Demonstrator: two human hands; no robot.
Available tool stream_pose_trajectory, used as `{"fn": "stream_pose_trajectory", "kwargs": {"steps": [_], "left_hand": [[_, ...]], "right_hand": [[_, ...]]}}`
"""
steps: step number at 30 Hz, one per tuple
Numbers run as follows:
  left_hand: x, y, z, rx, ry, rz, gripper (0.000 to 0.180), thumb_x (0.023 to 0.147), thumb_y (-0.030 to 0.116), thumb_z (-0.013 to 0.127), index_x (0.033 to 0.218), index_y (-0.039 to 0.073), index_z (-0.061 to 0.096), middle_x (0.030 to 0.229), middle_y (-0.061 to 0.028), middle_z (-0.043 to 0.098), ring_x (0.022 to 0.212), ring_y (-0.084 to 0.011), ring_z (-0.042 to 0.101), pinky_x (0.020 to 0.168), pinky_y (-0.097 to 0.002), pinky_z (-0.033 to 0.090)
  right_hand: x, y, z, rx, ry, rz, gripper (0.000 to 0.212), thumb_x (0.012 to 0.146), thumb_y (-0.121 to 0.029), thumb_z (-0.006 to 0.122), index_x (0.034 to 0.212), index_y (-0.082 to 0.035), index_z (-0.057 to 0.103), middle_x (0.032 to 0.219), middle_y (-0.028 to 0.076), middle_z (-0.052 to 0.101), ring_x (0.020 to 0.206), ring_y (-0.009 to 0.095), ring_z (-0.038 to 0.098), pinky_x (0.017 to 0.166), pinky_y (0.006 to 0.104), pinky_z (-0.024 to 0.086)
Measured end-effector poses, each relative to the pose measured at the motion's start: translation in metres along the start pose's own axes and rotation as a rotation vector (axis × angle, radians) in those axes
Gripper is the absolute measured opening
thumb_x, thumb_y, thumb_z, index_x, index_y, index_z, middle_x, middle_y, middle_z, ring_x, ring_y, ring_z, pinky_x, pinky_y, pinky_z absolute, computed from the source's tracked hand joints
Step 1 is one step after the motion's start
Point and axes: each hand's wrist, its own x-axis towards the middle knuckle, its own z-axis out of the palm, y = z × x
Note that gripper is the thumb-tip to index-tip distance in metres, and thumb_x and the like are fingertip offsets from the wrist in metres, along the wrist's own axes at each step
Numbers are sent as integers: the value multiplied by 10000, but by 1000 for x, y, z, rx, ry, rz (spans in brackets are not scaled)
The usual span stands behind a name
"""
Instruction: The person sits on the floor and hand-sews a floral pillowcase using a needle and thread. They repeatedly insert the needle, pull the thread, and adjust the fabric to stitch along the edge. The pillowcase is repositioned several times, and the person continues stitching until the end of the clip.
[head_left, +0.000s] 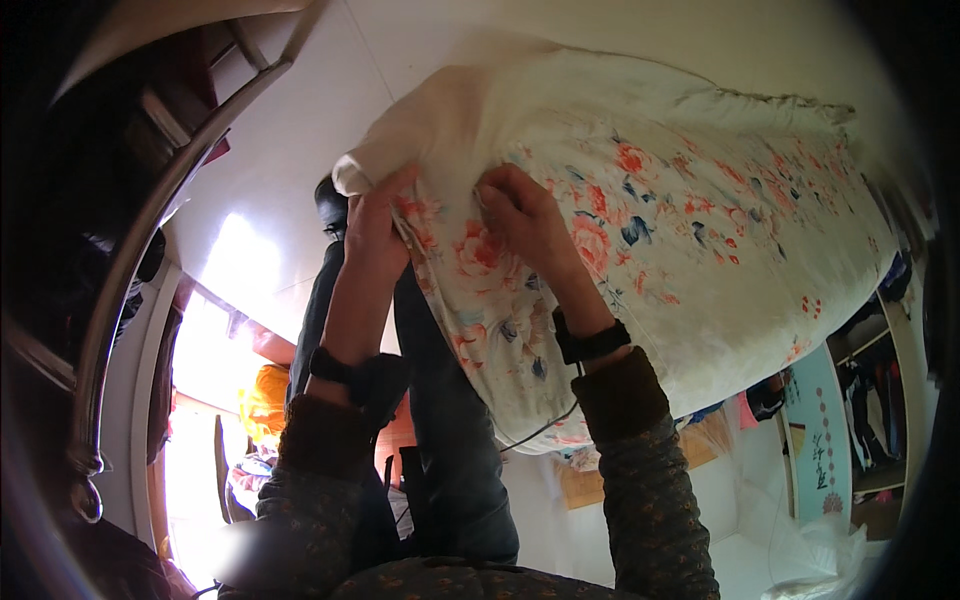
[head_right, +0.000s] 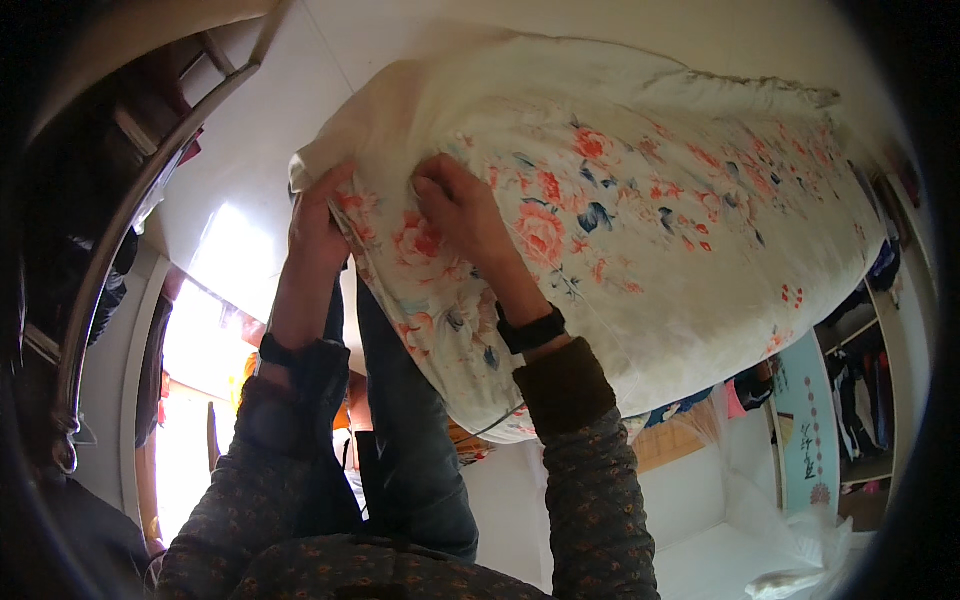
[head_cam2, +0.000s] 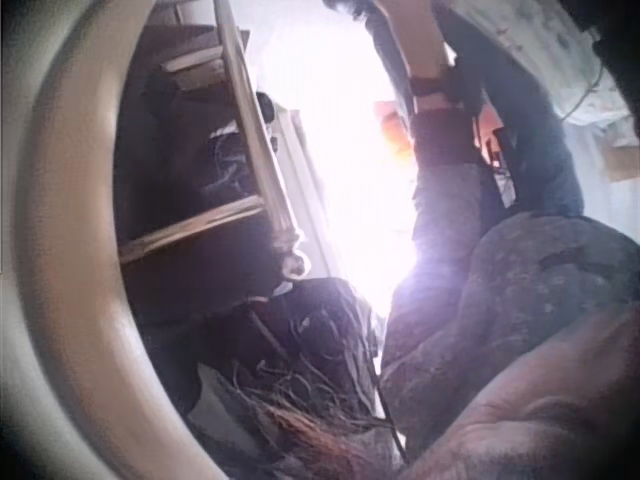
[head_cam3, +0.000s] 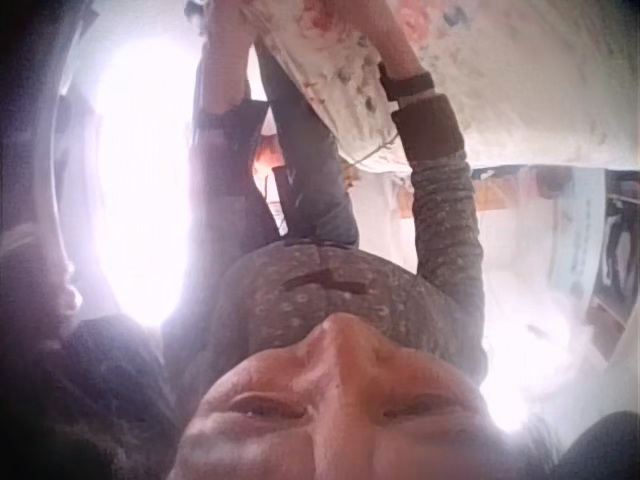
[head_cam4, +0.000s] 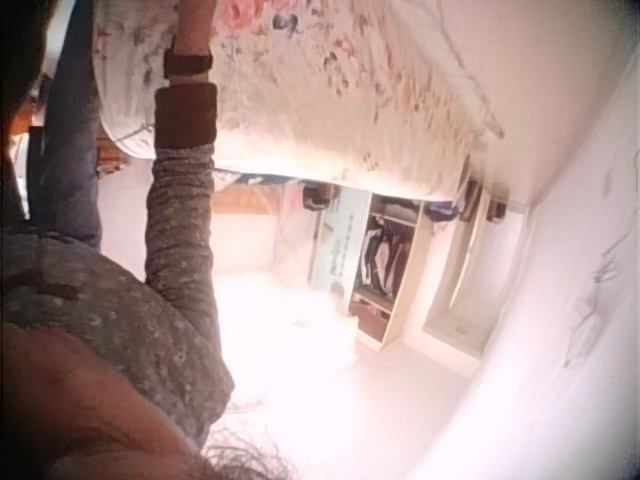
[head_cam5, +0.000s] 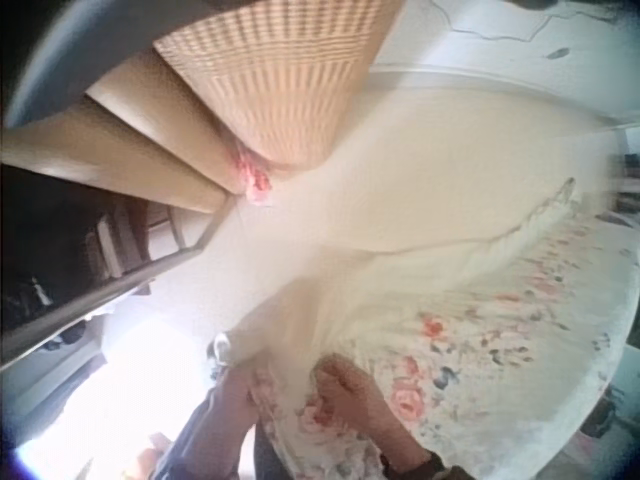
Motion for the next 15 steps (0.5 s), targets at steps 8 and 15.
{"fn": "stream_pose_trajectory", "kwargs": {"steps": [8, 15], "left_hand": [[28, 31, -6, -146, -48, -207, 541, 873, 341, 658, 1269, 17, 482, 1207, -132, 570, 1091, -292, 560, 948, -451, 466], [69, 55, -5, 144, -97, -27, 442, 831, 182, 689, 1217, 31, 535, 1156, -101, 604, 1051, -236, 587, 914, -379, 497]], "right_hand": [[-10, -1, -3, 99, 6, -24, 78, 940, -84, 529, 960, -19, 568, 759, -44, 507, 674, 38, 455, 610, 199, 409], [-2, 2, 1, 129, -22, -19, 82, 944, -88, 527, 947, -18, 571, 745, -45, 499, 661, 37, 445, 603, 194, 399]]}}
